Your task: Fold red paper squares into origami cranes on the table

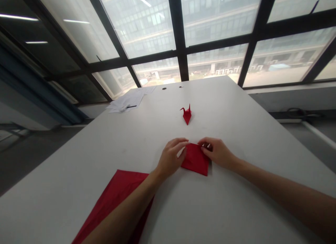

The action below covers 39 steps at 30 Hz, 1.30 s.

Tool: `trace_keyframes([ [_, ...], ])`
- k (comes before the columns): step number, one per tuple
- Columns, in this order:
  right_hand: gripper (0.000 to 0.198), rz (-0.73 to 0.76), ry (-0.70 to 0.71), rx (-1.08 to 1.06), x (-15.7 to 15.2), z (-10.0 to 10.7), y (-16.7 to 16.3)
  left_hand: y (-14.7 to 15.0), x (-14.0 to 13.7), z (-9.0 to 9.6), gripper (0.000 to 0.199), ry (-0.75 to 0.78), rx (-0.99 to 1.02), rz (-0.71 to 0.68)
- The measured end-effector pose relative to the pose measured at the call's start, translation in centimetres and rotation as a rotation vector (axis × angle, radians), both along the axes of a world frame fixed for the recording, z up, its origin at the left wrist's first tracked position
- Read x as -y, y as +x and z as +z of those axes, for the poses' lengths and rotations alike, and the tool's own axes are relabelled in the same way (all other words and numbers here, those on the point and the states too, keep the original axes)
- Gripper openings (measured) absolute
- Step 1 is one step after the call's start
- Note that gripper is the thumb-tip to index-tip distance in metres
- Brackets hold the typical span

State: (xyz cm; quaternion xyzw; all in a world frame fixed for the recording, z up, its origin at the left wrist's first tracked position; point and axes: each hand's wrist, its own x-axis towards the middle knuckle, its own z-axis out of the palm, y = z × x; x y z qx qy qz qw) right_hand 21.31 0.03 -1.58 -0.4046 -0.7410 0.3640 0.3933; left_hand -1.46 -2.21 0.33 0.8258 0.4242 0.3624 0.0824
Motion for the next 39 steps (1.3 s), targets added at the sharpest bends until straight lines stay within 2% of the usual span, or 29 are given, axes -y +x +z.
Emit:
trace_keyframes([
  [2, 0.022, 0.013, 0.116, 0.072, 0.1, 0.0, 0.0, 0.2, 0.3, 0.1, 0.031, -0.048, -0.152, -0.154],
  [4, 0.024, 0.008, 0.224, 0.135, 0.1, 0.0, 0.0, 0.3, 0.6, 0.1, 0.038, -0.124, -0.283, -0.236],
  [9, 0.023, -0.056, 0.35, 0.224, 0.2, 0.3, 0.0, 0.0, 0.7, -0.2, 0.059, -0.192, -0.446, -0.182],
  [12, 0.029, 0.045, 0.366, 0.355, 0.9, 0.3, -0.1, 0.0, 0.6, -0.8, 0.067, -0.183, -0.498, -0.084],
  [14, 0.041, 0.099, 0.382, 0.487, 1.4, -0.1, -0.2, 0.1, 0.6, -1.2, 0.071, -0.173, -0.516, -0.009],
  [17, 0.055, 0.099, 0.396, 0.622, 1.8, -0.8, -0.1, 0.1, 0.7, -1.4, 0.076, -0.161, -0.534, 0.038],
  [21, 0.067, 0.059, 0.388, 0.682, 1.7, -1.3, 0.2, 0.1, 0.8, -0.8, 0.071, -0.151, -0.549, -0.075],
  [24, 0.065, 0.045, 0.396, 0.7, 1.5, -1.5, 0.5, 0.1, 1.0, -0.2, 0.066, -0.164, -0.543, -0.205],
  [26, 0.063, -0.046, 0.389, 0.707, 1.3, -1.5, 0.6, 0.2, 1.1, 0.1, 0.065, -0.178, -0.535, -0.239],
  [28, 0.062, -0.189, 0.378, 0.713, 1.4, -1.3, 0.5, 0.3, 1.1, 0.1, 0.063, -0.186, -0.532, -0.232],
  [30, 0.06, -0.267, 0.397, 0.714, 1.7, -1.0, 0.2, 0.4, 1.1, 0.0, 0.063, -0.178, -0.53, -0.22],
  [33, 0.058, -0.139, 0.446, 0.714, 2.5, -0.8, -0.4, 0.3, 1.0, -0.4, 0.068, -0.148, -0.541, -0.219],
  [34, 0.058, -0.065, 0.441, 0.721, 2.8, -0.8, -0.6, 0.3, 1.0, -0.5, 0.07, -0.137, -0.549, -0.219],
  [36, 0.062, -0.005, 0.4, 0.749, 3.2, -1.1, -0.8, 0.3, 1.2, -0.4, 0.07, -0.124, -0.573, -0.204],
  [39, 0.073, -0.07, 0.33, 0.827, 3.1, -1.5, -0.7, 0.7, 1.7, 0.2, 0.064, -0.111, -0.602, -0.13],
])
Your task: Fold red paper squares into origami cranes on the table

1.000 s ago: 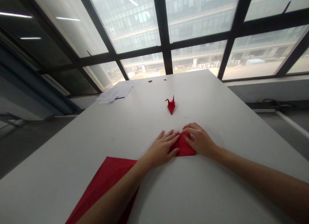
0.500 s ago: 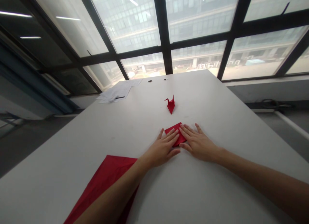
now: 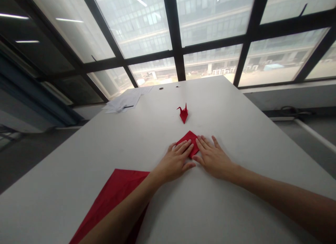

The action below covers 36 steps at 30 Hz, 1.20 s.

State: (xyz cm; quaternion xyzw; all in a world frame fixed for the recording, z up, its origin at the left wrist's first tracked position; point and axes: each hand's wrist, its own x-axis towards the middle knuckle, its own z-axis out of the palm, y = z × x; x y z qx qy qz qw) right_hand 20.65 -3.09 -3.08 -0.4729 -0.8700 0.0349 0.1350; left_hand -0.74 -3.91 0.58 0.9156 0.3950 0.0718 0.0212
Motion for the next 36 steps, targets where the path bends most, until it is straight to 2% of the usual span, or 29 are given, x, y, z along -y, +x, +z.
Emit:
trace_keyframes([
  [3, 0.073, -0.104, -0.024, 0.043, -0.6, 0.0, 0.5, 0.7, 0.6, 1.0, 0.054, 0.023, 0.012, 0.062],
  [6, 0.066, -0.104, -0.052, 0.049, -1.1, 0.2, 0.8, 1.1, 0.8, 1.3, 0.039, -0.006, 0.065, 0.018],
  [8, 0.063, -0.082, -0.068, 0.044, -1.3, 0.2, 0.8, 1.1, 0.5, 1.1, 0.036, -0.012, 0.112, -0.036],
  [10, 0.063, -0.09, -0.057, 0.03, -1.3, 0.4, 0.8, 0.9, 0.2, 0.5, 0.043, -0.028, 0.126, -0.08],
  [13, 0.062, -0.129, 0.053, -0.012, -1.0, 0.9, 0.6, 0.5, -0.2, -0.4, 0.061, -0.072, 0.058, -0.097],
  [15, 0.059, -0.057, 0.113, -0.028, -0.6, 1.2, 0.3, 0.4, -0.3, -0.7, 0.067, -0.078, 0.016, -0.072],
  [18, 0.059, 0.123, 0.063, -0.035, 0.1, 1.1, 0.1, 0.5, -0.2, -0.8, 0.073, -0.064, -0.001, -0.022],
  [20, 0.064, 0.139, -0.001, -0.042, 0.3, 0.7, 0.2, 0.5, -0.1, -0.8, 0.077, -0.053, -0.007, -0.007],
  [26, 0.062, 0.035, -0.031, -0.015, -1.3, 0.1, 1.2, 0.3, -0.1, -1.1, 0.081, -0.04, -0.04, -0.002],
  [30, 0.059, -0.14, -0.036, -0.024, -2.8, 0.6, 1.7, 0.3, -0.1, -0.9, 0.081, -0.039, -0.055, 0.005],
  [32, 0.058, -0.171, -0.017, -0.069, -3.1, 0.9, 1.7, 0.3, -0.1, -0.9, 0.082, -0.04, -0.059, 0.011],
  [33, 0.057, -0.136, -0.007, -0.087, -3.2, 1.0, 1.7, 0.4, -0.1, -0.9, 0.082, -0.042, -0.061, 0.011],
  [36, 0.058, 0.09, -0.015, -0.076, -3.0, 1.1, 1.5, 0.4, -0.1, -0.8, 0.082, -0.048, -0.062, 0.011],
])
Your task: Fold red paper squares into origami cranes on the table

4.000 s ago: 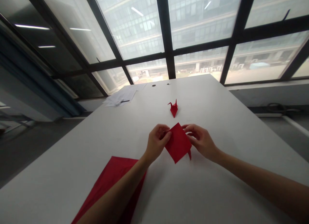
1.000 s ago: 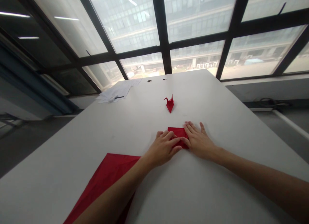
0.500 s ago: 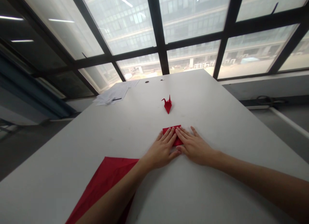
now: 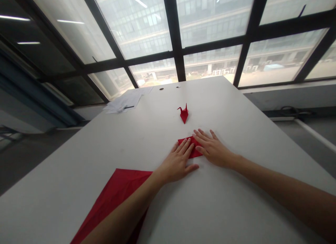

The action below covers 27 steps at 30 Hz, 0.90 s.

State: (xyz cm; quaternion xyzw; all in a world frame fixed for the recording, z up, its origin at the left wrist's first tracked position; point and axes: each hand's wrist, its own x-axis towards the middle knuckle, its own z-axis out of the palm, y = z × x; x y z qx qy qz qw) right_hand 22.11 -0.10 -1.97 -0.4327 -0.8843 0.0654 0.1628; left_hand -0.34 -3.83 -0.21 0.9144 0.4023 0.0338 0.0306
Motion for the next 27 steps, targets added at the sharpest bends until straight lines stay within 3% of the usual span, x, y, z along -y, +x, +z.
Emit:
trace_keyframes([
  [3, 0.061, 0.055, -0.033, 0.043, 0.1, -0.3, -0.2, 0.1, 0.0, 0.1, 0.083, -0.016, -0.011, 0.01],
  [12, 0.065, -0.181, -0.014, 0.009, -0.7, -0.7, 0.0, 0.1, 0.0, 0.2, 0.082, -0.021, 0.001, 0.015],
  [17, 0.057, 0.073, -0.01, -0.008, -0.2, -0.3, 0.0, 0.2, 0.0, 0.0, 0.083, -0.033, 0.016, 0.03],
  [19, 0.057, 0.1, -0.029, 0.016, 0.0, -0.3, -0.1, 0.1, -0.1, -0.2, 0.082, -0.026, 0.036, 0.052],
  [23, 0.058, 0.076, -0.043, 0.028, 0.2, -0.3, -0.1, -0.8, -0.9, -0.8, 0.071, 0.001, 0.054, 0.194],
  [27, 0.057, 0.083, -0.05, 0.034, 0.2, -0.3, -0.2, -1.7, -2.1, -1.0, 0.062, 0.028, 0.118, 0.442],
])
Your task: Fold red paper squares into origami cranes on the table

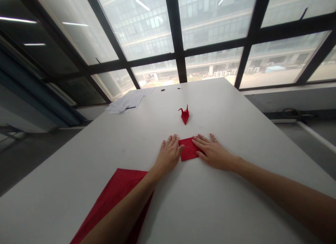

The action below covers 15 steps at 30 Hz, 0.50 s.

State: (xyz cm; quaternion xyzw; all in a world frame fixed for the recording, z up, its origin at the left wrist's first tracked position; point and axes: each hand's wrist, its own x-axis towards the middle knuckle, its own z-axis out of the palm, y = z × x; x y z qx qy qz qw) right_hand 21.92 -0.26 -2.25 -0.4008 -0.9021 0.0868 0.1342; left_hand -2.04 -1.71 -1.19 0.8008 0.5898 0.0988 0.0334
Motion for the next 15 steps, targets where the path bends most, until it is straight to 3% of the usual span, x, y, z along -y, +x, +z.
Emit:
trace_keyframes([
  [2, 0.058, 0.0, 0.005, -0.001, 0.0, -0.1, 0.0, 0.2, -0.1, 0.3, 0.057, 0.057, 0.063, 0.034],
  [6, 0.057, -0.007, 0.023, -0.013, 0.1, -0.3, 0.1, 1.4, 1.0, 0.8, 0.045, 0.094, 0.118, -0.244],
  [8, 0.057, -0.025, 0.035, -0.028, 0.2, -0.4, 0.1, 1.9, 1.6, 0.8, 0.049, 0.057, 0.098, -0.304],
  [15, 0.042, -0.109, 0.068, -0.088, 0.6, 0.3, -0.1, 1.2, 1.1, 0.5, 0.039, 0.065, 0.07, -0.211],
])
